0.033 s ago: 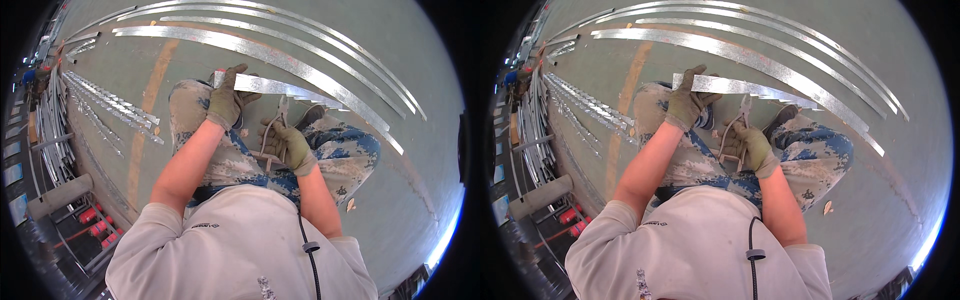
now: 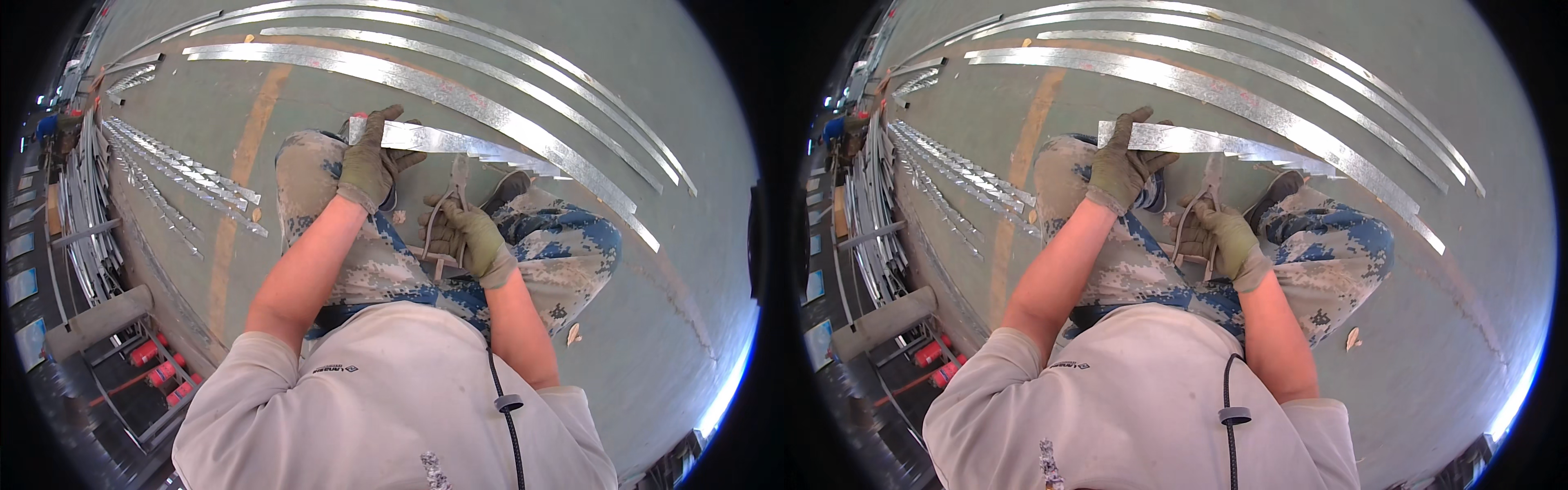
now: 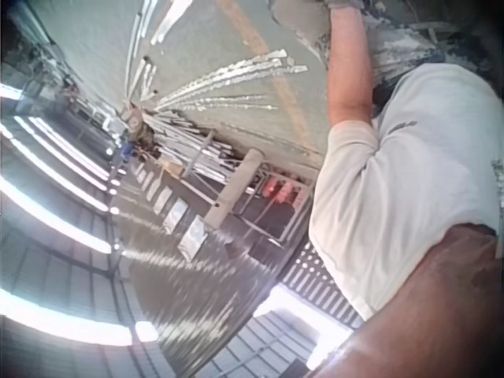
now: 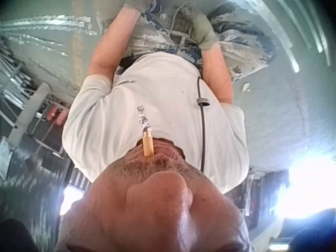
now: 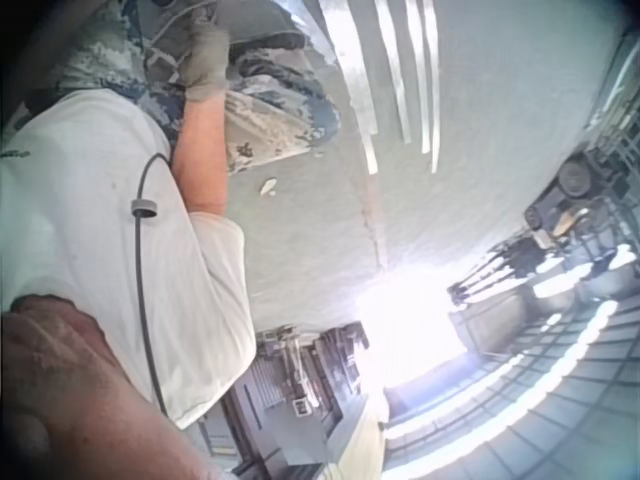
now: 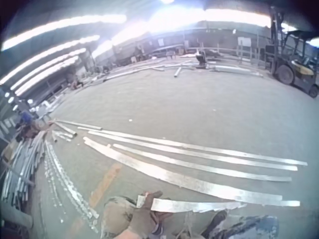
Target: The person sits on the floor and uses tin snips to cut long metal strips into smaller pieces. They repeatedly position the snips, cut the metal, and place the cut pieces aside on the floor.
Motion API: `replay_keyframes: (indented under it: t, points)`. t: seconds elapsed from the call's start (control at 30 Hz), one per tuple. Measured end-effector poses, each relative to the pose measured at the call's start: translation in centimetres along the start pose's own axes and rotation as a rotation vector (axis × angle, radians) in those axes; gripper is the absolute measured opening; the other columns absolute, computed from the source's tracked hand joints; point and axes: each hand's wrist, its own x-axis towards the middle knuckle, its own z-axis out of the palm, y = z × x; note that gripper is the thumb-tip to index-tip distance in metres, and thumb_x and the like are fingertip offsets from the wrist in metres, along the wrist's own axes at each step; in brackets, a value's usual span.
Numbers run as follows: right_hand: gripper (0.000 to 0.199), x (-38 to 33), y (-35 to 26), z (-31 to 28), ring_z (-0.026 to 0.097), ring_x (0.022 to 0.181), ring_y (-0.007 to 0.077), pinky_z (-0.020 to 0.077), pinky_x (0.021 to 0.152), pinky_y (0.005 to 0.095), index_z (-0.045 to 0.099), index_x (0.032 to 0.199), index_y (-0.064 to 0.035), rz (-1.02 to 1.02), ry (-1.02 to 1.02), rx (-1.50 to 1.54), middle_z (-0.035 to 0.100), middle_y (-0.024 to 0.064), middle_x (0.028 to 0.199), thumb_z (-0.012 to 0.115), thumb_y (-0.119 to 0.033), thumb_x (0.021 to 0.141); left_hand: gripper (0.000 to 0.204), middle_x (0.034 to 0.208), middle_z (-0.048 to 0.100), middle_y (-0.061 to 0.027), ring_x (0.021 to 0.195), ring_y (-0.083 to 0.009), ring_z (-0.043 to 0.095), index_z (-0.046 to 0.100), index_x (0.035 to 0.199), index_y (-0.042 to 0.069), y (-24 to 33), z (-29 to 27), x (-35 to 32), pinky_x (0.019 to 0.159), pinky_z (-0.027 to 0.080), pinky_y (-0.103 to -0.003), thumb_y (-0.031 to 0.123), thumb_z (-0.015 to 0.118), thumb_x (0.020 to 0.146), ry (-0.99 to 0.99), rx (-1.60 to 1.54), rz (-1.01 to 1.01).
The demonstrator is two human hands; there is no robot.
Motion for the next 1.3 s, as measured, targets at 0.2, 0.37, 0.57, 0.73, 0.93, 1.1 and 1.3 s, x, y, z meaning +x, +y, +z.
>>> replay_keyframes:
  t: [0.2,0.37,0.57,0.73,0.93,1.1,1.3]
  points:
    - [0.027,1.9,2.2,1.0,0.073,0.083,0.0240,0.0620,0.069,0.0411,0.064,0.122,-0.0038,-0.035,0.165,-0.392,0.074,0.0107,0.105,0.061,-0.026,0.107,0.053,0.138,0.062,-0.0202,0.119,-0.0352,0.068,0.054,0.144,0.009,-0.1,0.6,0.4,0.099,0.061,-0.051,0.047,0.055,0.107,0.072,-0.031,0.003]
    - [0.034,3.3,2.1,1.3,0.068,0.083,0.0134,0.0584,0.071,0.0306,0.062,0.135,-0.0038,-0.070,0.216,-0.541,0.075,0.0082,0.107,0.058,-0.025,0.109,0.049,0.138,0.062,-0.0206,0.124,-0.0363,0.065,0.055,0.142,0.008,-0.3,1.0,0.3,0.105,0.054,-0.055,0.044,0.056,0.108,0.144,-0.036,-0.006]
    - [0.034,4.6,2.0,0.4,0.060,0.074,0.0116,0.0548,0.069,0.0280,0.062,0.136,-0.0047,-0.126,0.223,-0.627,0.075,0.0064,0.102,0.059,-0.025,0.109,0.043,0.136,0.064,-0.0205,0.123,-0.0359,0.064,0.057,0.137,0.008,-0.5,0.9,0.3,0.106,0.051,-0.055,0.040,0.057,0.108,0.119,-0.050,-0.016]
    - [0.034,4.3,1.9,0.7,0.059,0.072,0.0114,0.0531,0.067,0.0279,0.063,0.136,-0.0061,-0.127,0.240,-0.629,0.073,0.0054,0.095,0.059,-0.026,0.108,0.041,0.134,0.064,-0.0212,0.121,-0.0348,0.065,0.058,0.135,0.007,-0.7,0.6,0.5,0.103,0.052,-0.053,0.038,0.058,0.108,0.108,-0.069,-0.026]
    - [0.032,4.5,2.1,0.6,0.062,0.069,0.0142,0.0524,0.062,0.0311,0.065,0.125,-0.0046,-0.116,0.258,-0.599,0.071,0.0070,0.090,0.061,-0.030,0.106,0.042,0.133,0.065,-0.0220,0.121,-0.0342,0.065,0.059,0.134,0.006,-1.0,-0.2,0.7,0.102,0.054,-0.052,0.037,0.061,0.106,0.050,-0.102,-0.009]
    - [0.031,4.9,2.2,0.4,0.063,0.066,0.0148,0.0505,0.055,0.0326,0.065,0.121,-0.0041,-0.128,0.258,-0.581,0.070,0.0076,0.088,0.061,-0.031,0.106,0.046,0.134,0.064,-0.0235,0.122,-0.0357,0.065,0.058,0.135,0.004,-1.1,-0.6,0.9,0.102,0.055,-0.052,0.037,0.065,0.104,0.050,-0.119,-0.008]
    - [0.030,4.5,1.6,1.0,0.060,0.065,0.0129,0.0515,0.059,0.0301,0.066,0.128,-0.0074,-0.055,0.250,-0.537,0.068,0.0035,0.085,0.059,-0.028,0.108,0.047,0.133,0.063,-0.0236,0.123,-0.0363,0.064,0.057,0.135,0.003,-1.0,-0.5,0.8,0.102,0.055,-0.052,0.036,0.068,0.102,0.075,-0.140,-0.002]
